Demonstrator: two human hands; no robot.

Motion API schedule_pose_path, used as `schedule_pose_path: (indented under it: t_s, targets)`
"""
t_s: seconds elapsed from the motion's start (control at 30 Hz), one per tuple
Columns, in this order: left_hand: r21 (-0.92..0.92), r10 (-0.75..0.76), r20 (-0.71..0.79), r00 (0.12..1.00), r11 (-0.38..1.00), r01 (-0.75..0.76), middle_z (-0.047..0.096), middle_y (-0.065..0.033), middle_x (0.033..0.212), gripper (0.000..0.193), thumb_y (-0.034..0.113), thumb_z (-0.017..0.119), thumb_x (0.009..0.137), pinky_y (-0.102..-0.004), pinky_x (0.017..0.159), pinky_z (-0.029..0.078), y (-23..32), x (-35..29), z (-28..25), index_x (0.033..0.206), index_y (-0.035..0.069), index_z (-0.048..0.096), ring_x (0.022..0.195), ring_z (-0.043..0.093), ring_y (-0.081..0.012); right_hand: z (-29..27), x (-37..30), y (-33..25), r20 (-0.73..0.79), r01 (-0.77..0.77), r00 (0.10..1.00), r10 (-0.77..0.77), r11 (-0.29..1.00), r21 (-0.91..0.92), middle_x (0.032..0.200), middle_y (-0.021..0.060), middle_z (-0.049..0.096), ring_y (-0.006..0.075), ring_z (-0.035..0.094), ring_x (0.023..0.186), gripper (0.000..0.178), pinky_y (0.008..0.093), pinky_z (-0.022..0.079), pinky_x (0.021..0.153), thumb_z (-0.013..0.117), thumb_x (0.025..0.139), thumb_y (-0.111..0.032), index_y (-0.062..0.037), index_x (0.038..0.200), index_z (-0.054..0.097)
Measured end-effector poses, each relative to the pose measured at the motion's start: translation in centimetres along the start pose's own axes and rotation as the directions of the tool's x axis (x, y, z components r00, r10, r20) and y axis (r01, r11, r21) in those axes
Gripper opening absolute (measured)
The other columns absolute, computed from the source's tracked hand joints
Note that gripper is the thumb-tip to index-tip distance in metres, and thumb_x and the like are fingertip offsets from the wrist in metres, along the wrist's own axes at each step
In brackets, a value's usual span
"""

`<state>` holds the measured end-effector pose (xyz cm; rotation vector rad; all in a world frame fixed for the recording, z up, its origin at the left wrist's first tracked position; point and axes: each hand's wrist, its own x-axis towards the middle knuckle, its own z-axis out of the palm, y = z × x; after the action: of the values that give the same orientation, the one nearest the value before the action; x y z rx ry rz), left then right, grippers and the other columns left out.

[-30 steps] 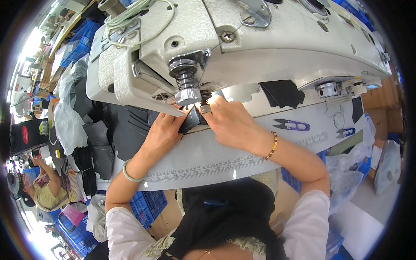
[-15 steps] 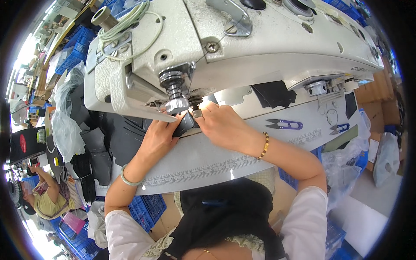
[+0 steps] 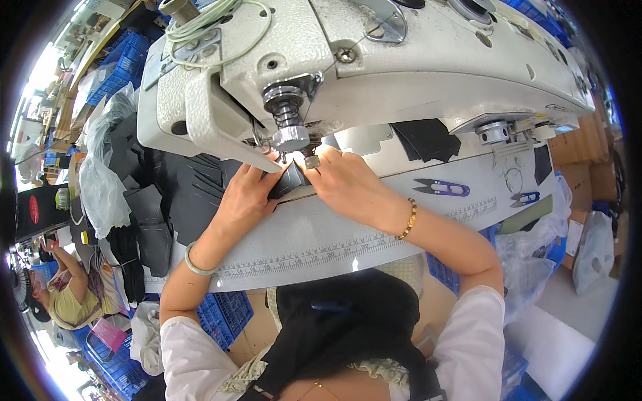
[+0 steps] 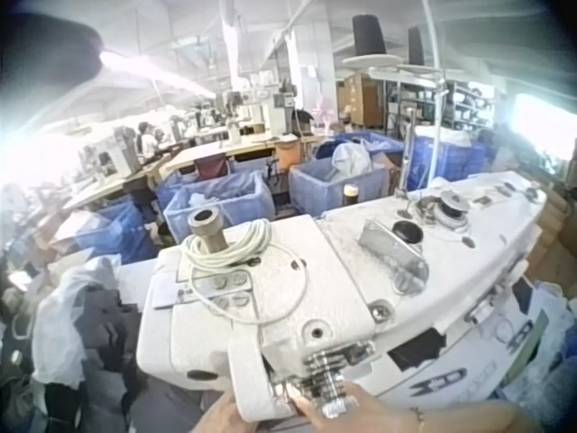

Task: Sewing black shoe components together using an industrial sewing machine.

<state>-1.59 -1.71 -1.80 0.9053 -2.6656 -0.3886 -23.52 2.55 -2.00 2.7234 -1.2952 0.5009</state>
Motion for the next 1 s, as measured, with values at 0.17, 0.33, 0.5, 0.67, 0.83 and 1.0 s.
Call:
schedule_pose_path:
  t_s: [0.17, 0.33, 0.5, 0.67, 0.83, 1.0]
  targets:
    - [0.060, 0.104, -0.049, 0.993, 0.993, -0.101, 0.051, -0.0154, 0.110, 0.066, 0.004, 0.076, 0.054, -0.0385, 0.089, 0.047, -0.1, 0.3, -0.3, 0.115, -0.001, 0.053, 0.101, 0.052, -0.0331, -0.4, 0.2, -0.1, -0.002, -0.017, 1.000, 0.017, 1.000, 0.009, 0.071, 0.0050, 0.049, 0.0201, 0.049, 0.078, 0.022, 0.0298, 0.043, 0.059, 0.057, 0.077, -0.008, -0.0004, 0.097, 0.060]
    - [0.056, 0.083, -0.082, 0.993, 0.995, -0.078, 0.050, -0.0160, 0.110, 0.065, 0.002, 0.076, 0.055, -0.0393, 0.090, 0.047, -0.1, 0.4, 0.0, 0.116, -0.001, 0.053, 0.106, 0.051, -0.0330, 0.1, 0.1, 0.3, 0.014, -0.026, 1.000, 0.026, 1.000, -0.006, 0.079, 0.0065, 0.051, 0.0212, 0.050, 0.084, 0.026, 0.0308, 0.045, 0.062, 0.057, 0.076, -0.007, -0.0009, 0.101, 0.059]
    - [-0.041, 0.068, -0.100, 0.993, 0.997, -0.072, 0.051, -0.0154, 0.120, 0.063, -0.004, 0.073, 0.054, -0.0402, 0.089, 0.049, -0.6, 0.1, -0.3, 0.115, 0.007, 0.060, 0.112, 0.052, -0.0349, -0.2, -0.2, 0.1, -0.060, -0.047, 0.997, 0.048, 0.999, 0.015, 0.089, 0.0070, 0.051, 0.0217, 0.048, 0.090, 0.028, 0.0306, 0.046, 0.068, 0.057, 0.075, -0.007, -0.0021, 0.103, 0.059]
    - [0.020, 0.102, -0.067, 0.993, 0.995, -0.100, 0.052, -0.0142, 0.119, 0.062, -0.009, 0.067, 0.054, -0.0395, 0.089, 0.050, -0.4, 0.4, -0.7, 0.114, 0.008, 0.062, 0.111, 0.054, -0.0338, -0.4, -0.1, 0.2, -0.072, 0.014, 0.997, -0.015, 1.000, -0.013, 0.087, 0.0071, 0.049, 0.0217, 0.047, 0.089, 0.028, 0.0303, 0.045, 0.071, 0.057, 0.075, -0.009, -0.0030, 0.103, 0.060]
    - [0.021, 0.118, -0.078, 0.990, 0.993, -0.117, 0.054, -0.0128, 0.116, 0.059, -0.010, 0.064, 0.055, -0.0385, 0.090, 0.051, -0.9, 0.2, -0.2, 0.112, 0.008, 0.064, 0.112, 0.054, -0.0316, 0.4, -0.3, 0.6, -0.054, 0.054, 0.997, -0.054, 0.999, -0.006, 0.083, 0.0073, 0.048, 0.0224, 0.046, 0.088, 0.024, 0.0303, 0.044, 0.068, 0.057, 0.075, -0.009, -0.0019, 0.099, 0.061]
    - [0.053, 0.178, -0.085, 0.980, 0.983, -0.174, 0.054, -0.0136, 0.112, 0.045, -0.001, 0.064, 0.064, -0.0366, 0.084, 0.049, -1.0, 0.2, -0.3, 0.109, 0.003, 0.061, 0.093, 0.055, -0.0290, 0.4, -0.4, 0.6, -0.109, 0.060, 0.992, -0.058, 0.998, 0.018, 0.081, 0.0074, 0.048, 0.0235, 0.046, 0.088, 0.022, 0.0310, 0.043, 0.067, 0.058, 0.076, -0.009, -0.0018, 0.096, 0.061]
